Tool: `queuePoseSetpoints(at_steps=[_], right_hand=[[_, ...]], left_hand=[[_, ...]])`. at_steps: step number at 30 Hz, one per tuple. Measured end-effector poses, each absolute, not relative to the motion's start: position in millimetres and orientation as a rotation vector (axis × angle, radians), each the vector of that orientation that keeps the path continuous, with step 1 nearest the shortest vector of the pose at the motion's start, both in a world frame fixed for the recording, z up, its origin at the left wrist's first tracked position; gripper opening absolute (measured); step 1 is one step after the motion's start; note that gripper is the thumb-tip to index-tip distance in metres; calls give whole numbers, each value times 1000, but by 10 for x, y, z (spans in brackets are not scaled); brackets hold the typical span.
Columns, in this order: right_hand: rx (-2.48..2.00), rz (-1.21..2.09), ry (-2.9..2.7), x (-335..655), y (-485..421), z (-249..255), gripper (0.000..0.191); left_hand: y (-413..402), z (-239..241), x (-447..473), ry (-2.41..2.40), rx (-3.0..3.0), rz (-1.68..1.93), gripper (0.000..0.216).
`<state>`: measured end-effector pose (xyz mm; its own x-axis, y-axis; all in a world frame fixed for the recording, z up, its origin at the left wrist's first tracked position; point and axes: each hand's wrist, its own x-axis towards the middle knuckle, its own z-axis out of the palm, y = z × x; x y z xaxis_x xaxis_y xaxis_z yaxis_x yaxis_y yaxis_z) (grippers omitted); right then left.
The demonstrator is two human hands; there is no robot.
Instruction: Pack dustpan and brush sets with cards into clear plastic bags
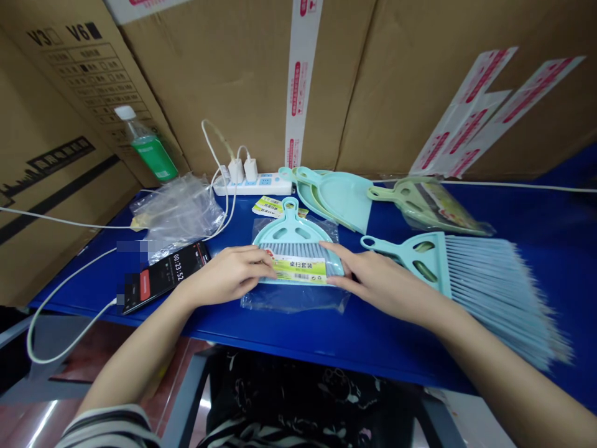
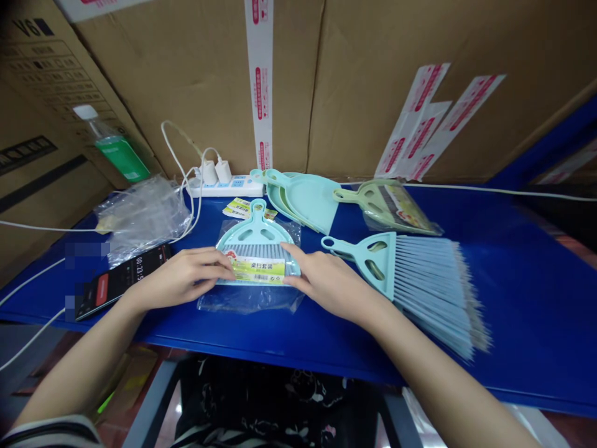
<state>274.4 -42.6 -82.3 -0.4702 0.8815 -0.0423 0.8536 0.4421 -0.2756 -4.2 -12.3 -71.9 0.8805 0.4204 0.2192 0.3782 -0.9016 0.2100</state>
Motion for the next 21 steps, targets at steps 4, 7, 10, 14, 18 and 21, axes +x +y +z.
queuePoseSetpoints(at_steps=[4, 7, 10, 14, 18, 21], right_hand=[[-1506, 418, -2605, 2723, -456, -809, 62], [-1551, 376, -2626, 2704, -462, -786, 61], [-1542, 320, -2635, 2687, -458, -761, 53], [-1496, 289, -2647, 2662, -452, -731, 42], [-1477, 314, -2646, 2641, -454, -713, 40], [-1461, 299, -2654, 2637, -456, -713, 39]], left_hand=[[-134, -732, -26, 571, 3021, 438, 32], [-143, -745, -3, 562, 3146, 435, 33], [-141, -768, 16, 586, 3227, 391, 32], [-134, -808, 38, 591, 3271, 368, 31], [-144, -824, 66, 639, 3286, 318, 32], [-154, -816, 76, 654, 3299, 296, 32]])
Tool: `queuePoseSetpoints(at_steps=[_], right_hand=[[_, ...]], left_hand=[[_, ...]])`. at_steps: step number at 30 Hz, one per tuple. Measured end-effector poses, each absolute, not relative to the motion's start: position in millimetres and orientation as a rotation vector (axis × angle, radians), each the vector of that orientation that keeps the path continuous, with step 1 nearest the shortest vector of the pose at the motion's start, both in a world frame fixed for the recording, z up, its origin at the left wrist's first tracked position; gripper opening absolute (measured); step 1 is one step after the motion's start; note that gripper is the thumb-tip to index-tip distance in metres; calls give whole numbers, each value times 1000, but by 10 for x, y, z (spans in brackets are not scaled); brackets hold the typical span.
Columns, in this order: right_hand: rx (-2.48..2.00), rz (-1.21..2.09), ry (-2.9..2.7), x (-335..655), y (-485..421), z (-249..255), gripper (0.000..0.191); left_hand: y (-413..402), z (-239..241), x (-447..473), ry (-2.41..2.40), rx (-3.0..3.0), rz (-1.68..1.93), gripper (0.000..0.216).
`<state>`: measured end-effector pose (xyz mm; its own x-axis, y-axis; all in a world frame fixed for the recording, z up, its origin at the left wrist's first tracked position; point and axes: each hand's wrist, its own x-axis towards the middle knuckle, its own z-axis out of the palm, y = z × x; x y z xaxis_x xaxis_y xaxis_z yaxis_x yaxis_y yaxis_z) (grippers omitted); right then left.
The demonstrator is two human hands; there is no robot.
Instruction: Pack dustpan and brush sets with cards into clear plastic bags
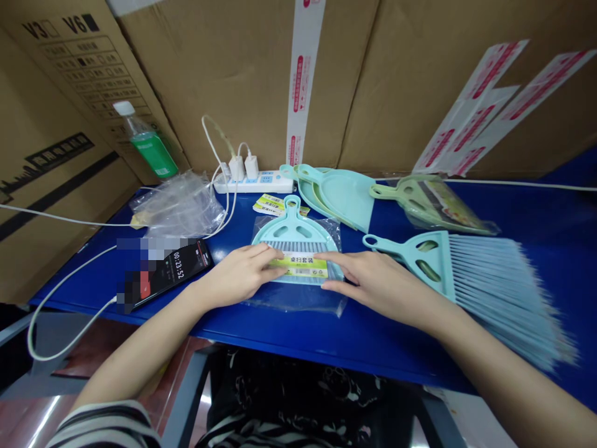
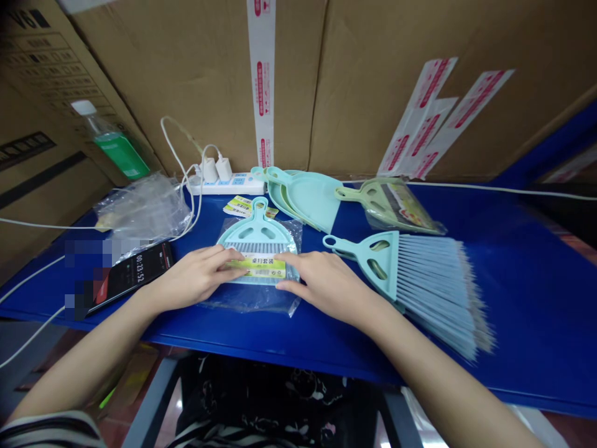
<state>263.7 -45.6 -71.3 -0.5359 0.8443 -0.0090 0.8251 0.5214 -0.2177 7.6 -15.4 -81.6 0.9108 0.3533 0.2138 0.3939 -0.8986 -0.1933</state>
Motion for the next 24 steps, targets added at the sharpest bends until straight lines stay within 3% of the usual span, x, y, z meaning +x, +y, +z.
queuePoseSetpoints(at_steps=[5, 13, 24], right_hand=[[-1419, 216, -2663, 2641, -449, -746, 44], [-1237, 286, -2692, 2626, -457, -783, 18], [-1121, 411, -2719, 2623, -469, -757, 14]], left_hand=[[-169, -783, 49, -549, -2857, -258, 32], [-177, -753, 35, -653, -2878, -269, 18], [-187, -740, 5, -752, -3044, -347, 21]])
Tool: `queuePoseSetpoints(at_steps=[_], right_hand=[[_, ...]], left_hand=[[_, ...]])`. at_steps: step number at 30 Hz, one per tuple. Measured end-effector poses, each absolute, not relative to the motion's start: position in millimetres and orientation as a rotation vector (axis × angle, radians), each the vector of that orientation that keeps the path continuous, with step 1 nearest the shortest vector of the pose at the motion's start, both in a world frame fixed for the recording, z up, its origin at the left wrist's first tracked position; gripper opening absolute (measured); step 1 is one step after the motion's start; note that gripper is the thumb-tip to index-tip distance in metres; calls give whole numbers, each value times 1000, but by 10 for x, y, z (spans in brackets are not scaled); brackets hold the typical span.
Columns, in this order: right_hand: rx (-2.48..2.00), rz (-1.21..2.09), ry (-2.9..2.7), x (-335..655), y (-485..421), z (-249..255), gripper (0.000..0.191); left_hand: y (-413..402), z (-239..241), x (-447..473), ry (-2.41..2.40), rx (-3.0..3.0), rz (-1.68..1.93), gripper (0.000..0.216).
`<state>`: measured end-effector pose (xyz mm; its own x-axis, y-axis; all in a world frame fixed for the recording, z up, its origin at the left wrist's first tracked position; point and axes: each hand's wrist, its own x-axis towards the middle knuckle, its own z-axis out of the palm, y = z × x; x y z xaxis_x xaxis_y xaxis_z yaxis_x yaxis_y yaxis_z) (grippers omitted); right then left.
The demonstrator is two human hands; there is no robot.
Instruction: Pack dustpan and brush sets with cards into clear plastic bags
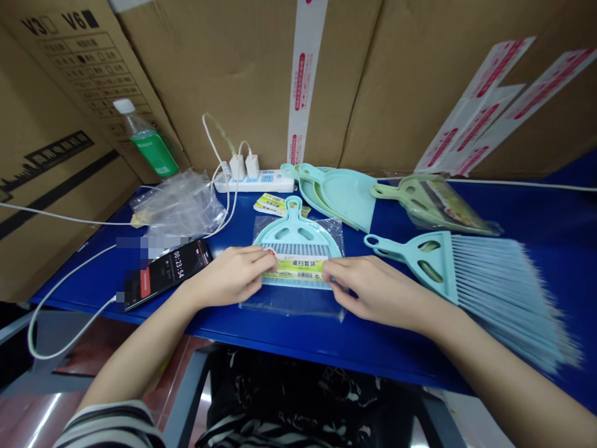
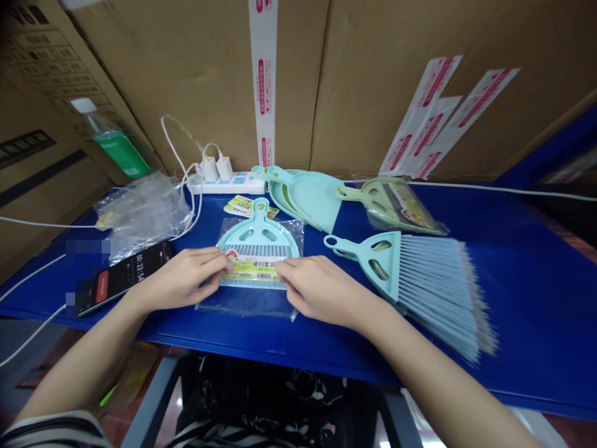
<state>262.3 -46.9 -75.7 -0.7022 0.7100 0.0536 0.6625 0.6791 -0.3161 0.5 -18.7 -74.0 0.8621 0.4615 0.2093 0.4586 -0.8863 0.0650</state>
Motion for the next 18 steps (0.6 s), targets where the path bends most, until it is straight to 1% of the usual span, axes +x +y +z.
queuePoseSetpoints(at_steps=[7, 11, 18], right_hand=[[-1182, 479, -2715, 2623, -494, -726, 13], [-1188, 532, -2735, 2640, -512, -702, 13], [-1090, 660, -2767, 2667, -537, -643, 15]], left_hand=[[-193, -688, 3, 763, 2878, 260, 19], [-191, -663, -8, 683, 2804, 211, 16], [-219, -638, 2, 600, 2710, 178, 17]])
